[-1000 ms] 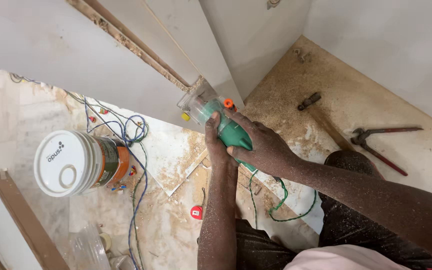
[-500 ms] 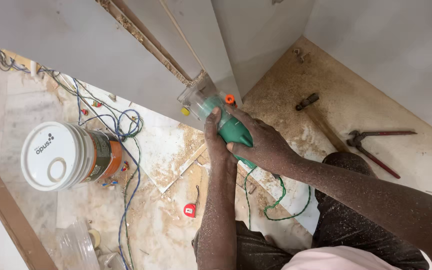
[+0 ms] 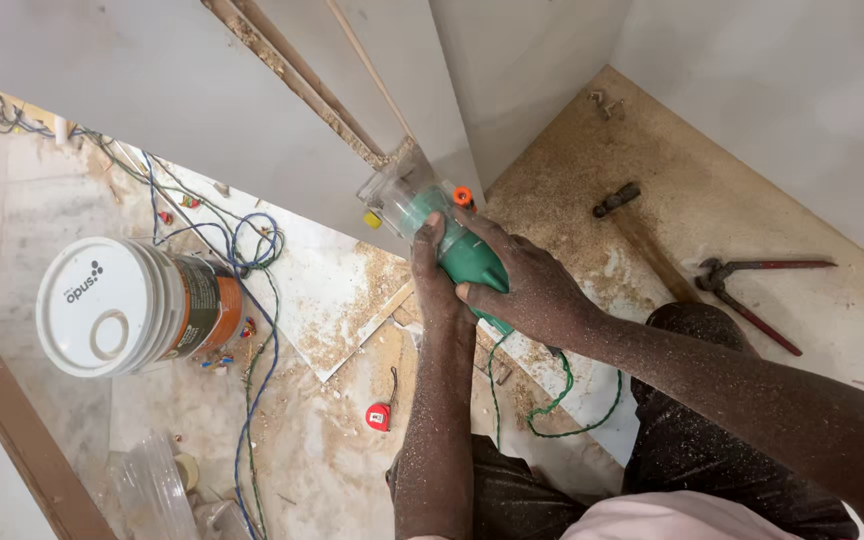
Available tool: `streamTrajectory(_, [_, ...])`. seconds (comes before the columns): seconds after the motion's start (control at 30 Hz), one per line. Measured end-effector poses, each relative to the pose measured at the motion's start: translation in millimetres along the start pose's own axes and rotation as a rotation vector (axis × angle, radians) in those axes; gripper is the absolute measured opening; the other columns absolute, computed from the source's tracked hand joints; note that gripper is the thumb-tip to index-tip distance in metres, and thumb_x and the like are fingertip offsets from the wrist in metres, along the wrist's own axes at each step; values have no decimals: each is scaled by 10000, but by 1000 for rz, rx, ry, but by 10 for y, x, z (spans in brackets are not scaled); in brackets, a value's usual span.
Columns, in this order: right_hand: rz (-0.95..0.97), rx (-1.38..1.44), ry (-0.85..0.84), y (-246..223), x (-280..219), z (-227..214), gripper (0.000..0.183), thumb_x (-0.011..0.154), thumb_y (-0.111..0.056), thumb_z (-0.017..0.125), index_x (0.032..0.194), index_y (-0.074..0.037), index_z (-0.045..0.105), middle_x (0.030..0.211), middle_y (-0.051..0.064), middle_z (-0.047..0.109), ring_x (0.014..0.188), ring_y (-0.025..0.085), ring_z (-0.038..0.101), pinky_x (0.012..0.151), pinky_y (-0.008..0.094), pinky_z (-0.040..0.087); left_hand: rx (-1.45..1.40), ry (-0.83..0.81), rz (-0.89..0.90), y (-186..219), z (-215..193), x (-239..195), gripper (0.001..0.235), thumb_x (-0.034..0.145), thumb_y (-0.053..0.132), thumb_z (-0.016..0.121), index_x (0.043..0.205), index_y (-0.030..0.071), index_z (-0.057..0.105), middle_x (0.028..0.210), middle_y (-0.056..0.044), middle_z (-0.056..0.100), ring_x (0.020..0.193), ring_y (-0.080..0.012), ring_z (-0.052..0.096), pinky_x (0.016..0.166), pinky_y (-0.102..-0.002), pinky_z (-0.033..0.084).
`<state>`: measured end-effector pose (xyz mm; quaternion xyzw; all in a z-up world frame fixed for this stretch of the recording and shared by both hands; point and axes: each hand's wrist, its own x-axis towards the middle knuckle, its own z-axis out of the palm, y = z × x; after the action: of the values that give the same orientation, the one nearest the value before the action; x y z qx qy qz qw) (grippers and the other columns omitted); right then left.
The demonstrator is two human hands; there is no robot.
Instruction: The person uses a green electric trimmer to shape the vertical edge of a white wooden panel. They guide the tool steadily along the edge from top to bottom, creating a groove and generating sawdust.
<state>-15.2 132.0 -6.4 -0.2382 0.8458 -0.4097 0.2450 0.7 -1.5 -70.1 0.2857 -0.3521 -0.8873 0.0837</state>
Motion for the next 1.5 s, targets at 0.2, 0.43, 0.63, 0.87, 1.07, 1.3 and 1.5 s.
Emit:
streamTrajectory(0.2, [51, 25, -26, -19, 4, -1, 909, 917, -409, 690, 1627, -268, 139, 1517, 202, 454, 1354, 366, 537, 1072, 524, 496, -39, -13, 2, 16, 28, -32, 661, 891, 419, 690, 1332, -20, 468, 1062, -170, 615, 900, -245, 692, 759, -377, 638])
streamTrajectory(0.43, [21, 47, -21, 9, 12, 19, 911, 917, -407, 702, 1624, -262, 146, 1518, 211, 450, 1367, 378, 522, 1081, 541, 477, -55, -46, 28, -10, -1, -18, 642, 902, 398, 692, 1331, -28, 473, 1057, -185, 622, 891, -264, 695, 754, -387, 638])
streamTrajectory(0.63, [59, 48, -33, -2, 23, 22, 909, 914, -395, 702, 1624, -272, 147, 1539, 199, 426, 1376, 384, 504, 1087, 546, 462, -65, 5, -15, -32, -22, 20, 655, 898, 408, 701, 1333, -29, 481, 1051, -186, 628, 885, -265, 695, 742, -382, 641])
streamTrajectory(0.87, [38, 17, -22, 48, 43, 54, 913, 906, -405, 706, 1619, -258, 156, 1542, 194, 426, 1394, 383, 486, 1106, 543, 452, -35, -10, 39, -33, -33, 8, 663, 887, 388, 711, 1343, -34, 479, 1055, -180, 632, 886, -260, 698, 743, -373, 643])
streamTrajectory(1.07, [-5, 16, 2, 90, 43, 81, 905, 919, -385, 711, 1616, -233, 154, 1577, 202, 386, 1415, 390, 453, 1105, 553, 428, -70, -1, 41, -56, -59, 42, 650, 903, 361, 711, 1363, -16, 449, 1093, -174, 605, 912, -243, 676, 754, -367, 632])
streamTrajectory(1.3, [40, 38, -16, 85, 49, 93, 905, 910, -382, 712, 1620, -250, 168, 1548, 186, 429, 1390, 368, 501, 1099, 534, 463, -12, 23, 58, -58, -52, 38, 680, 894, 374, 692, 1388, -13, 431, 1107, -180, 584, 937, -247, 664, 751, -377, 628])
streamTrajectory(1.5, [-14, 77, 1, 113, 35, 100, 896, 917, -365, 708, 1628, -241, 177, 1539, 198, 450, 1375, 378, 525, 1091, 537, 472, -32, 26, 27, -66, -73, 52, 727, 876, 380, 702, 1415, 3, 392, 1138, -184, 570, 965, -250, 659, 773, -381, 629])
